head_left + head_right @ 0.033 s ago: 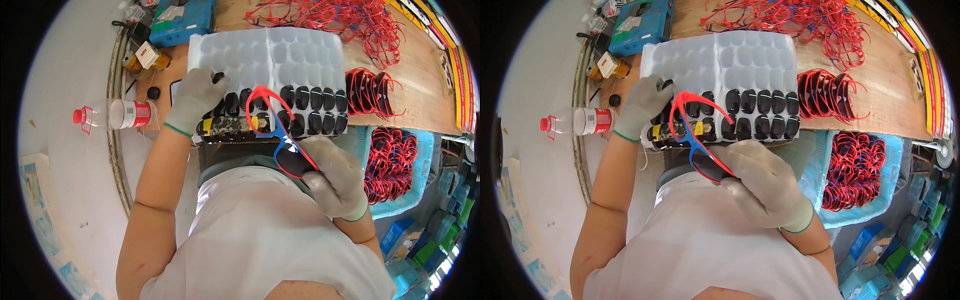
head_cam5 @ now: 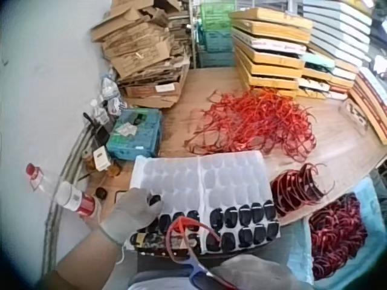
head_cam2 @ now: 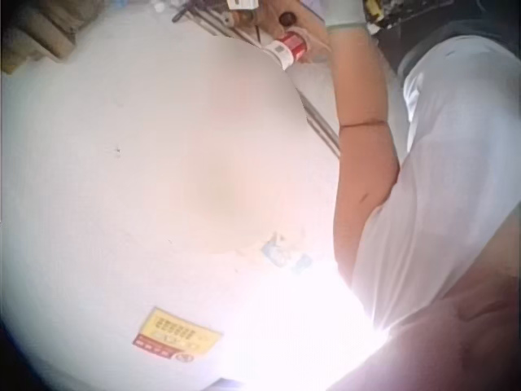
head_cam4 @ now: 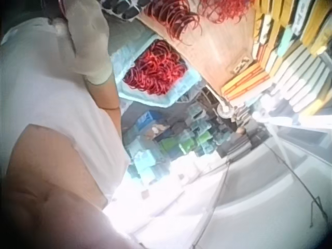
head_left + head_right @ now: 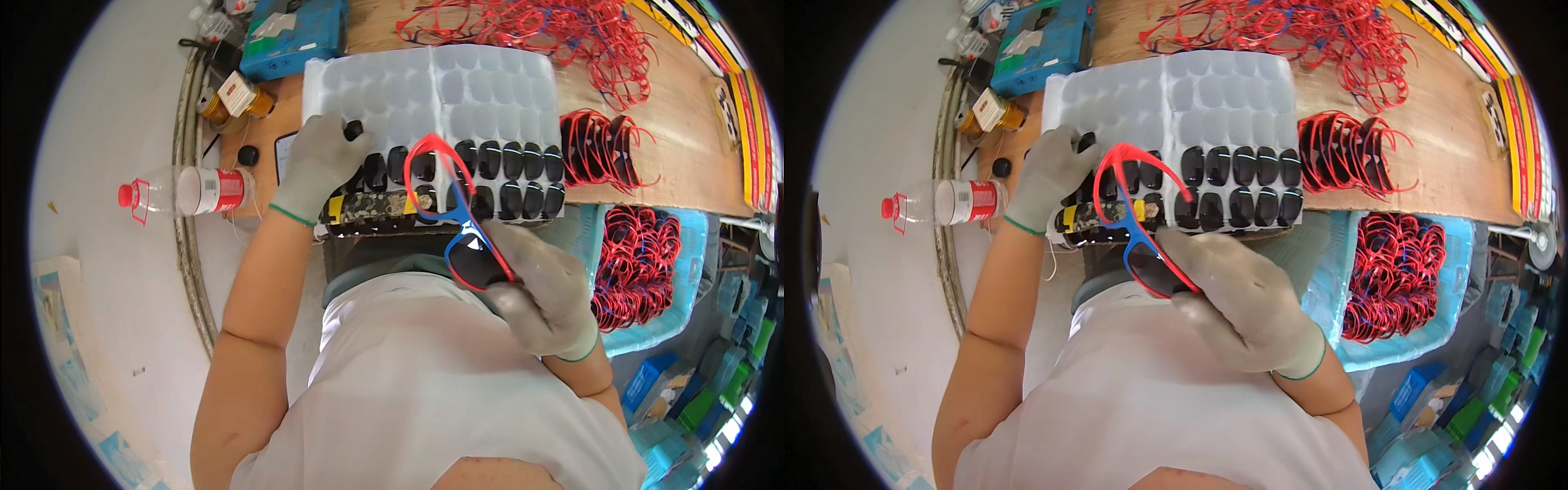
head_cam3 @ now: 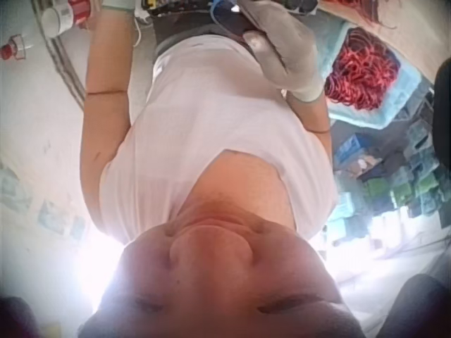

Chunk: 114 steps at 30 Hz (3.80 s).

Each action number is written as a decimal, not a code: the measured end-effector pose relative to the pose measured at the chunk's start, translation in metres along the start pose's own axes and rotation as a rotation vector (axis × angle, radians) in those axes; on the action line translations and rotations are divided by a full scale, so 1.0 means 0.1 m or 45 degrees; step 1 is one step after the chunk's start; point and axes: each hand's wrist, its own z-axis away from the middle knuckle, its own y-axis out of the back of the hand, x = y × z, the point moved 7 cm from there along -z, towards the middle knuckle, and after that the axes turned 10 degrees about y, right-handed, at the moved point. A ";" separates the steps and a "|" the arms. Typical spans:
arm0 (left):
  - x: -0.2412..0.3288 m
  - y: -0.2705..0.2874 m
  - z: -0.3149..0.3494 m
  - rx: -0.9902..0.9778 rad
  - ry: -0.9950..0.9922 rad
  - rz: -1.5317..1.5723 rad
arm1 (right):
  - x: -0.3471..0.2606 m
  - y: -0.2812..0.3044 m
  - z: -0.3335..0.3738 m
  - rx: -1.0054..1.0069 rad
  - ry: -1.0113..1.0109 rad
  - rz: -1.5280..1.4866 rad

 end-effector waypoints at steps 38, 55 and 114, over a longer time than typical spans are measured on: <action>0.82 0.11 1.30 -1.412 0.226 2.317 | 0.15 -0.24 0.11 0.032 -0.068 -0.391; 0.96 0.19 1.41 -1.040 0.240 1.786 | -0.12 -0.11 0.06 0.125 0.260 0.345; 0.69 0.30 1.36 -1.147 0.158 1.713 | 0.10 -0.22 0.06 -0.093 -0.255 -0.002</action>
